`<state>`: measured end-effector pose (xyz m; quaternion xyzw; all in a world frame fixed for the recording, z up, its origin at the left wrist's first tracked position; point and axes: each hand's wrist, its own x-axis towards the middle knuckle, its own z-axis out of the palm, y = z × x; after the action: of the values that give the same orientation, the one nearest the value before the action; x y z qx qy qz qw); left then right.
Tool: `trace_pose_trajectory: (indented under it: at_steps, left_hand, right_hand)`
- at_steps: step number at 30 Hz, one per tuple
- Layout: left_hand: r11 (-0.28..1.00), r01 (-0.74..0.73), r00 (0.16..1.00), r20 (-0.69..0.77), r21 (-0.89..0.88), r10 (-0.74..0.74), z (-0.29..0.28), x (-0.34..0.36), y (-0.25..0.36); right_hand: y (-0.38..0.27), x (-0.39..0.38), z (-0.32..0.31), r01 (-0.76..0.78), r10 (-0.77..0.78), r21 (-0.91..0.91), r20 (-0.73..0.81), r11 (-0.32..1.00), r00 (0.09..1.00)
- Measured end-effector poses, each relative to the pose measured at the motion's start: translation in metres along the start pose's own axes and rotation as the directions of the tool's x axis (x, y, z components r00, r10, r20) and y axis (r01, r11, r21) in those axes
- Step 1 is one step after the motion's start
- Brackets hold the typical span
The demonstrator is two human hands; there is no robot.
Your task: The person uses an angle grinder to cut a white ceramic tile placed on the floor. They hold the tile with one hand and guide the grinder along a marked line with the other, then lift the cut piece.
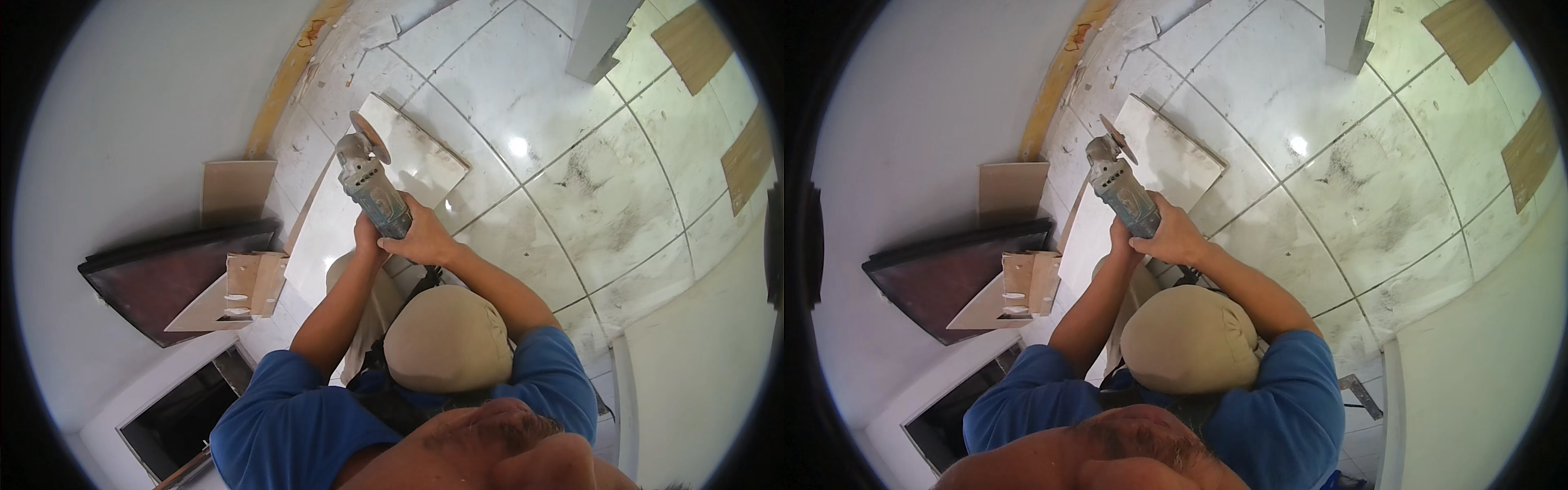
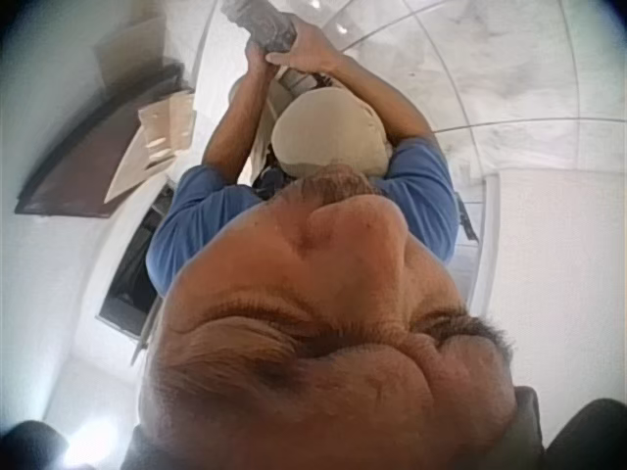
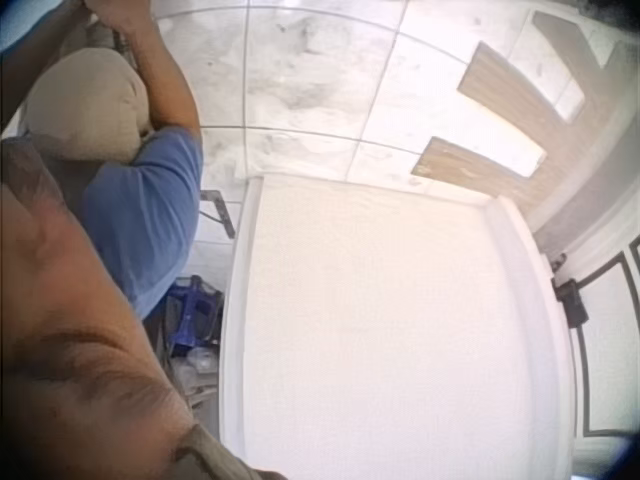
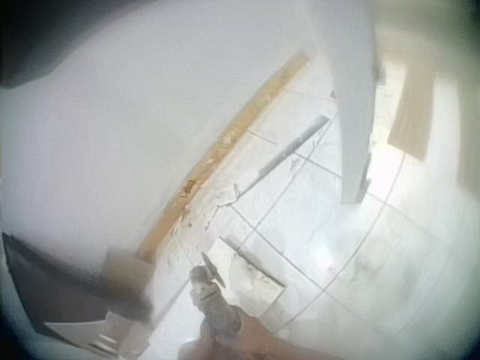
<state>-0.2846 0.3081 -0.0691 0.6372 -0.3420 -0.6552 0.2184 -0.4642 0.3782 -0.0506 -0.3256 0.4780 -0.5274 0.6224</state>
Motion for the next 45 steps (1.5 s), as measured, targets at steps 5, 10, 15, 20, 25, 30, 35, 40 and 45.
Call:
trace_pose_trajectory:
  at_steps: [5, 10, 15, 20, 25, 30, 35, 40, 45]
  left_hand:
    - [0.593, -0.641, 0.763, 0.329, 0.487, 0.556, -0.006, 0.064, -0.018]
    - [-0.482, -0.718, 0.374, 0.862, 0.503, 0.343, 0.083, 0.069, 0.05]
    - [-0.507, -0.735, 0.483, 0.872, 0.45, 0.074, 0.129, 0.086, 0.068]
    - [-0.387, -0.799, 0.486, 0.873, 0.46, 0.035, 0.132, 0.093, 0.054]
    - [-0.32, -0.827, 0.462, 0.883, 0.461, 0.08, 0.125, 0.099, 0.035]
    - [-0.324, -0.842, 0.415, 0.902, 0.431, 0.121, 0.127, 0.095, 0.036]
    - [-0.364, -0.874, 0.278, 0.945, 0.322, 0.17, 0.12, 0.095, 0.016]
    - [-0.367, -0.873, 0.216, 0.93, 0.321, 0.299, 0.115, 0.083, 0.009]
    - [-0.327, -0.802, 0.387, 0.852, 0.499, 0.353, 0.097, 0.079, 0.018]
  right_hand:
    - [0.0, -0.001, -0.004, 0.07, -0.067, -0.063, 0.036, 0.996, 0.997]
    - [-0.02, -0.007, -0.018, 0.059, -0.057, -0.083, 0.019, 0.995, 0.998]
    - [-0.032, -0.008, -0.03, 0.062, -0.062, -0.077, 0.003, 0.995, 0.998]
    - [-0.026, -0.009, -0.031, 0.065, -0.07, -0.105, -0.044, 0.992, 0.997]
    - [-0.026, -0.009, -0.028, 0.118, -0.122, -0.047, -0.072, 0.992, 0.99]
    - [-0.033, -0.01, -0.028, 0.067, -0.067, -0.026, -0.023, 0.997, 0.997]
    - [-0.035, -0.008, -0.022, 0.074, -0.074, -0.025, 0.015, 0.997, 0.997]
    - [-0.033, -0.006, -0.014, 0.049, -0.045, -0.047, 0.075, 0.998, 0.996]
    - [-0.028, -0.007, -0.009, 0.076, -0.07, -0.048, 0.114, 0.996, 0.991]
